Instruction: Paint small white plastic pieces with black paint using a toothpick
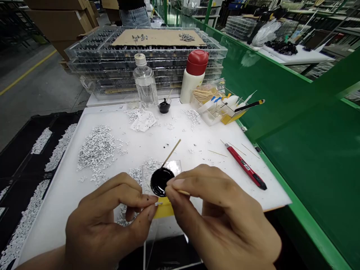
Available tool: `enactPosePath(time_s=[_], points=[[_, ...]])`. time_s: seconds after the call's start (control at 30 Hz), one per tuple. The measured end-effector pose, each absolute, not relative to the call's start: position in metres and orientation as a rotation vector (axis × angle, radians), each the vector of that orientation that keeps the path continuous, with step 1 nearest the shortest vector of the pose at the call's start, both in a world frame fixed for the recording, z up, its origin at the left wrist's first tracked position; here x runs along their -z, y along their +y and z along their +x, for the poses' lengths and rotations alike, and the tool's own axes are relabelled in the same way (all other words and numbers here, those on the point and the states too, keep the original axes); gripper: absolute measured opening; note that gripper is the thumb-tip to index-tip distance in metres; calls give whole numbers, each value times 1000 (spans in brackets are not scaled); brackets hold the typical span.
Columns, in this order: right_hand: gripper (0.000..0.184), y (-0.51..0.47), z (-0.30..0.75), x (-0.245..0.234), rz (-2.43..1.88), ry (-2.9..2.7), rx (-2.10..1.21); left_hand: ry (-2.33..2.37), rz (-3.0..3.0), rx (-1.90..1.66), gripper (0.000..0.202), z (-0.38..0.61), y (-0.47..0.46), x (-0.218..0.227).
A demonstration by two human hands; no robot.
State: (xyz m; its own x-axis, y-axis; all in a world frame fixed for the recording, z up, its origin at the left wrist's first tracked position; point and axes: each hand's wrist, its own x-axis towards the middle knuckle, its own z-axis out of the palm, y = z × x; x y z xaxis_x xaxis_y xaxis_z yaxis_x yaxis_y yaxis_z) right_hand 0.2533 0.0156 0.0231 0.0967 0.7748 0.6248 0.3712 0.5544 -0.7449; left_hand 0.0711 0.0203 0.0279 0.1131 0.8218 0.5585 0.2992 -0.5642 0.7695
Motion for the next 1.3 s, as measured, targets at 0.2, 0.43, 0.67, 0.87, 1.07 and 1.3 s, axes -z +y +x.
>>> enactPosePath(time_s=[0.2, 0.43, 0.67, 0.87, 1.07, 1.3], points=[[25, 13, 258, -12, -953, -1410, -446, 1093, 1931, -1429, 16, 73, 20, -26], [27, 6, 258, -11, -946, -1405, -453, 1087, 1915, -1433, 16, 74, 19, -29], [25, 16, 274, -31, -933, -1770, -478, 1064, 1898, -1410, 17, 71, 19, -25], [28, 17, 278, -34, -917, -1865, -443, 1083, 1903, -1419, 18, 73, 19, -25], [28, 14, 273, -37, -893, -1857, -459, 1065, 1891, -1422, 18, 74, 20, -25], [28, 24, 262, -44, -853, -1751, -522, 1050, 1923, -1445, 17, 72, 20, -27]])
